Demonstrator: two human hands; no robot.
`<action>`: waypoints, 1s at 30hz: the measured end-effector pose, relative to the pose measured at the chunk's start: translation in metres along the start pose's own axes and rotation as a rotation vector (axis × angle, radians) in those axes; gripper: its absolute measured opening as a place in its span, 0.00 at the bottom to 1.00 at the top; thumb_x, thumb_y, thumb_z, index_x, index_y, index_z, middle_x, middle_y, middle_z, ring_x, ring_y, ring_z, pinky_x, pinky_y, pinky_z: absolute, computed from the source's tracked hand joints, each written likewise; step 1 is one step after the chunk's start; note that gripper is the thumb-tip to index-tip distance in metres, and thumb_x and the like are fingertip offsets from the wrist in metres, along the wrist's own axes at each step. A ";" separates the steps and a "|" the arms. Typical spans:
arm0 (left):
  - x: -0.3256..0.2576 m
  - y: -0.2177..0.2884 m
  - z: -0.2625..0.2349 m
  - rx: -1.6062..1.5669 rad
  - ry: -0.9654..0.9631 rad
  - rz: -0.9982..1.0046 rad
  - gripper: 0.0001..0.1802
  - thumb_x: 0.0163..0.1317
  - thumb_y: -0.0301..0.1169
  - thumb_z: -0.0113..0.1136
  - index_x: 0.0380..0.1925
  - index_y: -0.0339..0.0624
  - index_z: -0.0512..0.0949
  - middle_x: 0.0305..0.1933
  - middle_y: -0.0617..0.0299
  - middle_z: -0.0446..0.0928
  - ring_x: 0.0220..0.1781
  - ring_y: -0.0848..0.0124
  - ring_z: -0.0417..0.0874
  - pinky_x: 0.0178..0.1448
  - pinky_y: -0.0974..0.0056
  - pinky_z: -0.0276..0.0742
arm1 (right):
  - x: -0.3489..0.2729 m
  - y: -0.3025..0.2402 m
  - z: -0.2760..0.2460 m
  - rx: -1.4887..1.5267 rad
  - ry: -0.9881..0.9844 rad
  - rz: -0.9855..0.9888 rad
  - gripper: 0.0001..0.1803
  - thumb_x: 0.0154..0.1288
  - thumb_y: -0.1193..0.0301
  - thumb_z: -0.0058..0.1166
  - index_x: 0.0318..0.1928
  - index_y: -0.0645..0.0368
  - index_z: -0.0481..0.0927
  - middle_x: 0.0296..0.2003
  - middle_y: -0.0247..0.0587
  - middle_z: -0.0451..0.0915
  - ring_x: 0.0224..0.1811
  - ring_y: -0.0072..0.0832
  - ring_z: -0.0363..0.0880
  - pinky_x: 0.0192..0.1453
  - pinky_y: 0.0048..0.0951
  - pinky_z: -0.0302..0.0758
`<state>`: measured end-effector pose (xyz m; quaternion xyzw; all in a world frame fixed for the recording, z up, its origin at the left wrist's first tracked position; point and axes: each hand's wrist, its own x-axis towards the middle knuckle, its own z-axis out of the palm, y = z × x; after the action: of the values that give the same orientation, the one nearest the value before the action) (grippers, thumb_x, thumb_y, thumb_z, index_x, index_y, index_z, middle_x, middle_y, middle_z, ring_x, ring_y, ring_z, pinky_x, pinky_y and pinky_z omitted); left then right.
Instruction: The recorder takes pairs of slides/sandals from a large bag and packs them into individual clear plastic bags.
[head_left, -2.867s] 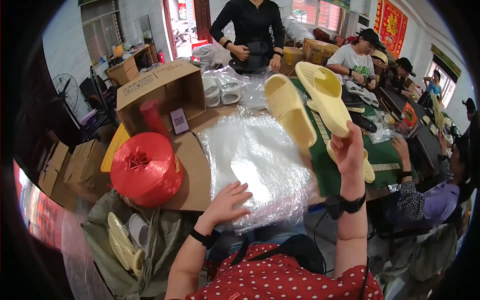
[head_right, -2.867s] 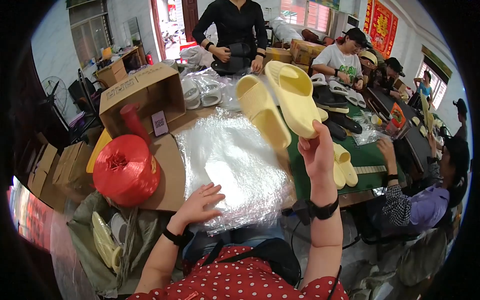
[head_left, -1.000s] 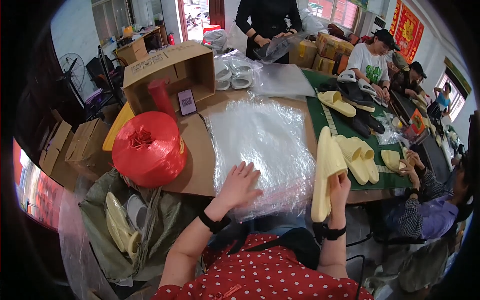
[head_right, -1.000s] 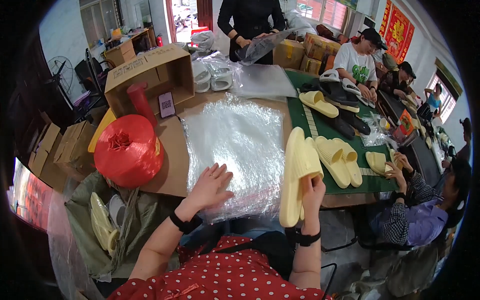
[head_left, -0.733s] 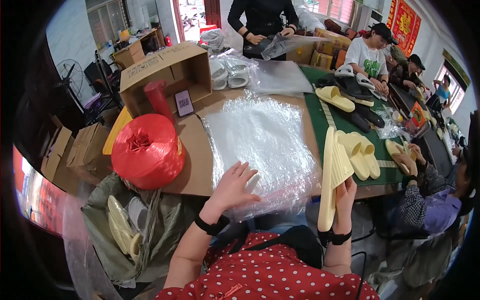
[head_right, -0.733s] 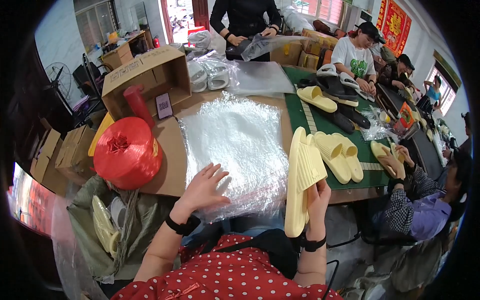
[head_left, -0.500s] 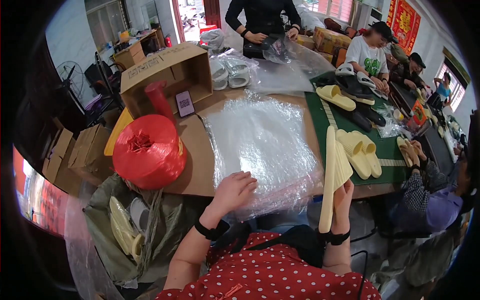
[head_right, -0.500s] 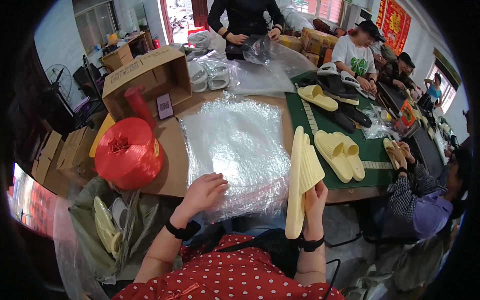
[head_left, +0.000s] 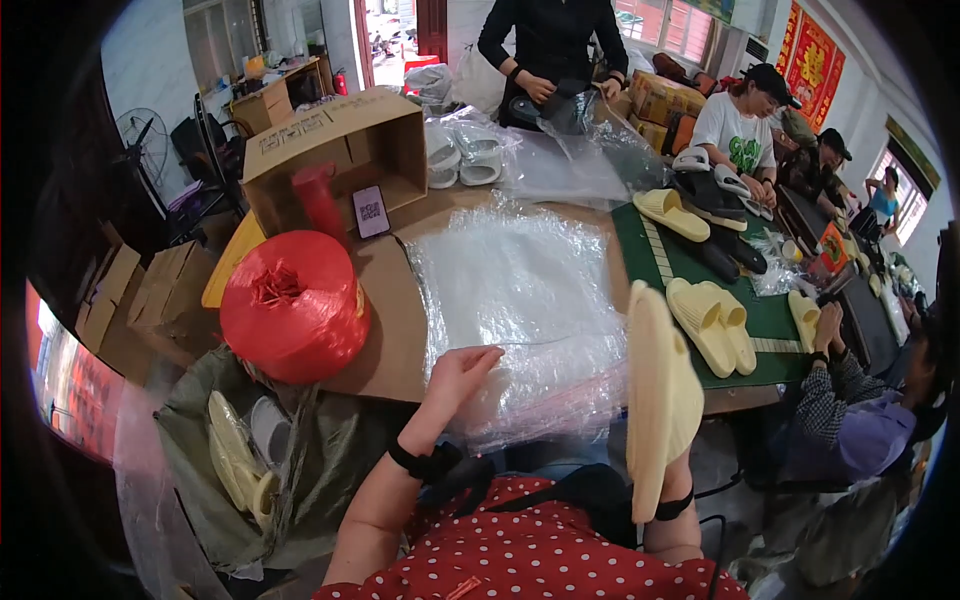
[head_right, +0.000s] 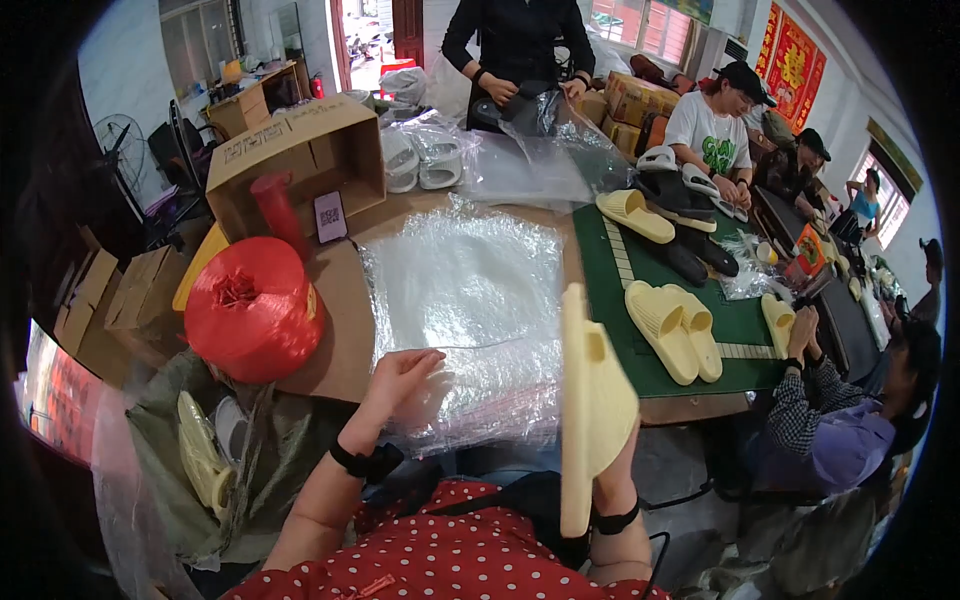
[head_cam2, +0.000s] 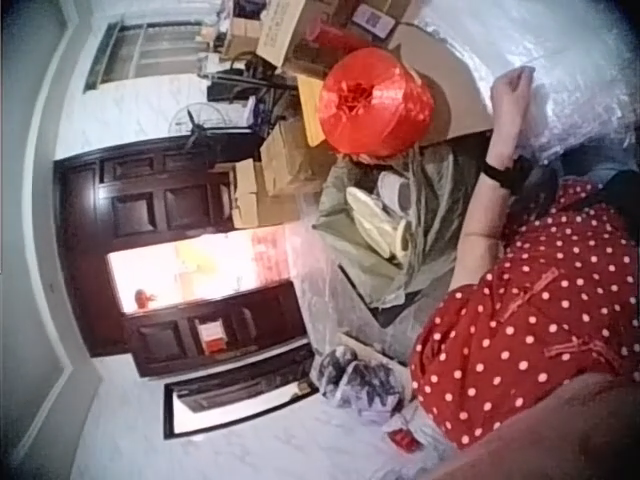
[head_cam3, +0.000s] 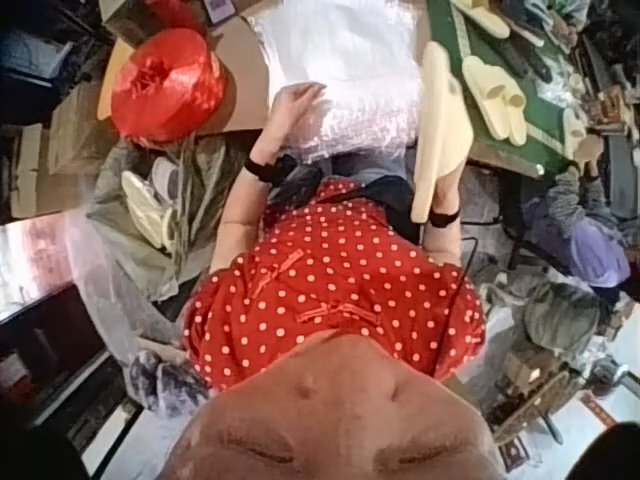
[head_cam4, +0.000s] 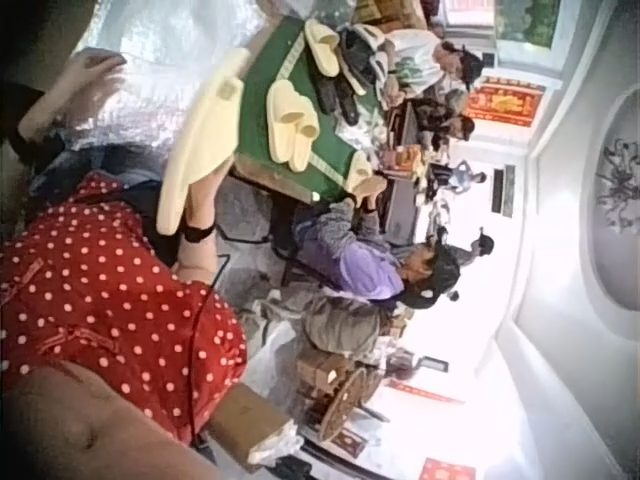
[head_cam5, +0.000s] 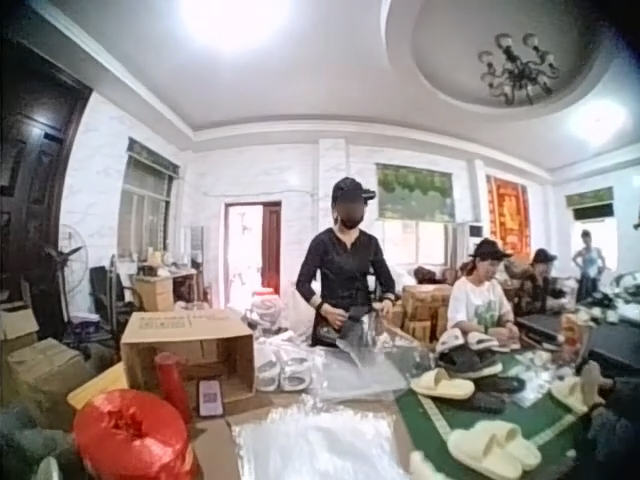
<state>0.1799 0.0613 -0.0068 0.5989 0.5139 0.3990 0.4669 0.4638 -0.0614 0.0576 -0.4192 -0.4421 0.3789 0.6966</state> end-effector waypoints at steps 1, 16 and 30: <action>0.004 -0.002 0.002 -0.022 -0.020 0.010 0.17 0.67 0.41 0.61 0.46 0.41 0.85 0.38 0.55 0.86 0.40 0.74 0.84 0.46 0.68 0.77 | -0.005 -0.014 0.011 0.031 -0.020 0.206 0.17 0.64 0.76 0.60 0.52 0.69 0.78 0.42 0.40 0.84 0.40 0.23 0.83 0.41 0.26 0.81; -0.013 0.054 -0.005 0.223 -0.353 0.373 0.22 0.74 0.36 0.42 0.65 0.49 0.71 0.67 0.49 0.71 0.69 0.47 0.69 0.72 0.57 0.63 | -0.008 0.015 0.031 -1.139 -0.501 -0.145 0.11 0.57 0.68 0.59 0.31 0.63 0.74 0.25 0.51 0.76 0.30 0.49 0.78 0.34 0.46 0.73; -0.040 0.079 0.003 0.399 -0.621 0.746 0.23 0.71 0.31 0.44 0.65 0.53 0.73 0.74 0.61 0.64 0.79 0.53 0.54 0.80 0.46 0.43 | 0.042 0.064 0.076 -1.447 -0.702 -0.241 0.09 0.61 0.72 0.53 0.41 0.63 0.73 0.39 0.56 0.76 0.43 0.49 0.77 0.44 0.44 0.75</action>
<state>0.1960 0.0190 0.0688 0.9086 0.1690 0.2360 0.3002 0.3966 0.0186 0.0304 -0.5719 -0.8123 0.0309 0.1099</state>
